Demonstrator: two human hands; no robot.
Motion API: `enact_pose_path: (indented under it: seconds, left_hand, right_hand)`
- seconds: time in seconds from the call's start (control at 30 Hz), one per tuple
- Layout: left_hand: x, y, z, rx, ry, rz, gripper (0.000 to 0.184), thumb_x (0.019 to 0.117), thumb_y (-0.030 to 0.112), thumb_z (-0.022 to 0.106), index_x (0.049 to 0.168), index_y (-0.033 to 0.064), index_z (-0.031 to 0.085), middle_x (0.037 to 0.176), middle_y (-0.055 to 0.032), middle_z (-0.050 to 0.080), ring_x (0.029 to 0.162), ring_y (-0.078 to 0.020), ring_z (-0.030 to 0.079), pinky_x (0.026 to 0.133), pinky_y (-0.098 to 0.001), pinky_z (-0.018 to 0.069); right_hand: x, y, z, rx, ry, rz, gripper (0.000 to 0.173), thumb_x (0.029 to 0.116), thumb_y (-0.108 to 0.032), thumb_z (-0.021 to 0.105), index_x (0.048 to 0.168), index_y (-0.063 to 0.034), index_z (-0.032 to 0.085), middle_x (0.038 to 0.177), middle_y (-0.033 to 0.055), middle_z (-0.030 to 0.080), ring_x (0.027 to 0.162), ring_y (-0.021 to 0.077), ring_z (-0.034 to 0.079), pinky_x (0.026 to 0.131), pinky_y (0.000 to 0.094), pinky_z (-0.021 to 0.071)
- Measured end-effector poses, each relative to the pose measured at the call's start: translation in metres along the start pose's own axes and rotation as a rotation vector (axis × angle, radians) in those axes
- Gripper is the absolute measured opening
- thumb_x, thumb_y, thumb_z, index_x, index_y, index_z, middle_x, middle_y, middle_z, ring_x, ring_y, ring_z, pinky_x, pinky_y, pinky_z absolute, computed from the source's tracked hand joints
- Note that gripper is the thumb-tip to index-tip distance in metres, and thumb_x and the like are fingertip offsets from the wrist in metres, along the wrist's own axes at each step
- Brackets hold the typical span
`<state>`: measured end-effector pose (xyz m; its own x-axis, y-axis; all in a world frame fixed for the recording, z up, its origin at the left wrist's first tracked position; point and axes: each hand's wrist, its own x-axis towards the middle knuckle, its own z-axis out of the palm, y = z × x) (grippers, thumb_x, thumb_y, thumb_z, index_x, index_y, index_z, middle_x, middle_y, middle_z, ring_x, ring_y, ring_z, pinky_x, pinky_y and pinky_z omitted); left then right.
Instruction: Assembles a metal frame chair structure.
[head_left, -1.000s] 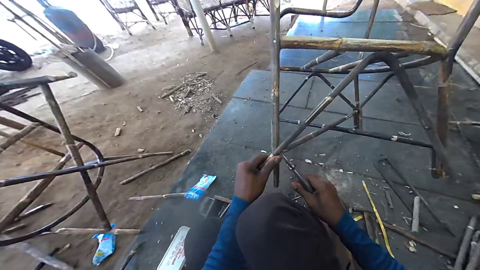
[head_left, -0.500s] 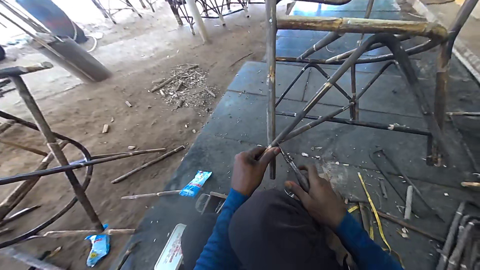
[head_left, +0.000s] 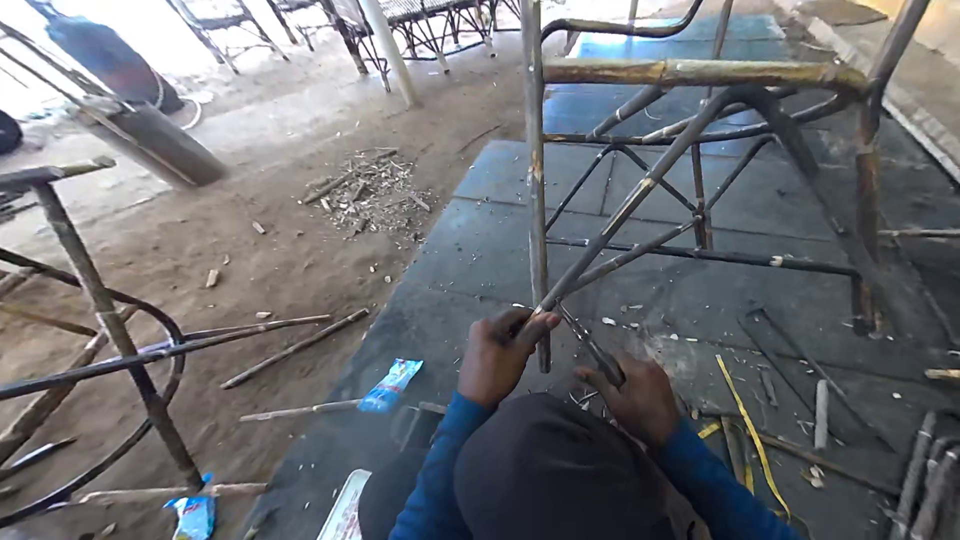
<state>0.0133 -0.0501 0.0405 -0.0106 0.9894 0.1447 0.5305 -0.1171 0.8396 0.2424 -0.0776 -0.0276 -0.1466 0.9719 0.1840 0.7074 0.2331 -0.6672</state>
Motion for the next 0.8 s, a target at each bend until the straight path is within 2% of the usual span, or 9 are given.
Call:
enact_pose_path:
  seconds: [0.13,0.23,0.27,0.37,0.47,0.53,0.57,0.7,0.8]
  left_hand:
    - [-0.001,0.001,0.009,0.016,-0.001,-0.004,0.034,0.0985,0.05,0.066,0.095,0.0174,0.076,0.061,0.0018,0.063,0.045,-0.012,0.055,0.043,-0.032,0.0503]
    - [-0.005,0.003,0.007,0.039,0.042,0.012,0.037,0.0987,0.055,0.063,0.097,0.0201,0.077,0.06,0.0029,0.062,0.044,-0.0125,0.056,0.042,-0.0333,0.0511]
    - [-0.004,0.004,0.004,0.045,0.059,0.017,0.038,0.0995,0.056,0.061,0.099,0.0214,0.077,0.06,0.0035,0.063,0.045,-0.0123,0.056,0.042,-0.0337,0.0515]
    - [0.0,0.009,0.007,0.031,0.093,0.06,0.034,0.1033,0.048,0.059,0.112,0.0214,0.077,0.07,0.0052,0.069,0.053,-0.0096,0.063,0.049,-0.0317,0.0569]
    - [0.011,0.017,0.013,0.092,0.149,0.19,0.025,0.103,0.032,0.061,0.115,0.0143,0.073,0.08,0.004,0.071,0.06,-0.007,0.064,0.055,-0.0297,0.058]
    - [0.014,0.026,0.012,0.196,0.134,0.203,0.024,0.1004,0.034,0.065,0.112,0.0147,0.073,0.079,0.0031,0.071,0.06,-0.0088,0.064,0.056,-0.0349,0.0579]
    - [0.014,0.032,0.012,0.248,0.13,0.202,0.025,0.0988,0.034,0.066,0.11,0.0134,0.074,0.077,0.0008,0.071,0.06,-0.0123,0.064,0.055,-0.0402,0.0571]
    - [0.019,0.043,0.016,0.421,0.119,0.167,0.032,0.0966,0.037,0.066,0.105,0.0067,0.072,0.069,-0.01,0.063,0.056,-0.029,0.059,0.052,-0.0571,0.0478]
    - [0.024,0.04,0.01,0.539,0.031,0.068,0.038,0.0948,0.042,0.061,0.105,0.0074,0.071,0.072,-0.0135,0.065,0.061,-0.0339,0.062,0.056,-0.0626,0.0479]
  right_hand:
    - [0.021,0.032,0.034,-0.154,0.174,-0.048,0.061,0.0937,-0.068,0.057,0.084,-0.0091,0.069,0.054,0.0067,0.059,0.049,0.0275,0.062,0.047,0.0505,0.0505]
    - [0.016,0.053,0.045,-0.158,0.214,-0.023,0.063,0.0936,-0.071,0.053,0.08,-0.0116,0.066,0.052,0.0043,0.055,0.046,0.0249,0.058,0.044,0.0477,0.0482]
    - [0.009,0.058,0.044,-0.144,0.159,0.031,0.063,0.0933,-0.072,0.053,0.082,-0.0115,0.067,0.054,0.0048,0.056,0.049,0.0253,0.059,0.046,0.0489,0.0496]
    - [-0.022,0.075,0.027,-0.102,-0.282,0.329,0.067,0.0932,-0.073,0.051,0.103,-0.0105,0.073,0.078,0.0111,0.069,0.076,0.0308,0.07,0.073,0.0576,0.0565]
    - [-0.065,0.113,0.03,-0.128,-0.431,0.417,0.068,0.0923,-0.072,0.052,0.104,-0.0081,0.072,0.093,0.0151,0.07,0.091,0.0339,0.069,0.083,0.0588,0.0552]
    - [-0.097,0.133,0.028,-0.086,-0.404,0.449,0.064,0.095,-0.064,0.056,0.115,-0.0054,0.074,0.108,0.0187,0.073,0.105,0.0359,0.07,0.095,0.0585,0.0534]
    - [-0.11,0.139,0.021,-0.055,-0.407,0.502,0.061,0.0959,-0.061,0.058,0.117,-0.0054,0.073,0.109,0.0188,0.073,0.105,0.0355,0.07,0.096,0.0583,0.0532]
    - [-0.142,0.152,-0.018,-0.055,-0.473,0.769,0.059,0.0956,-0.061,0.059,0.111,-0.0053,0.071,0.101,0.0186,0.071,0.097,0.0363,0.069,0.088,0.0599,0.053]
    - [-0.165,0.161,-0.04,0.008,-0.337,0.789,0.05,0.0989,-0.047,0.061,0.131,-0.0084,0.063,0.111,0.018,0.071,0.104,0.0357,0.069,0.093,0.059,0.0532]
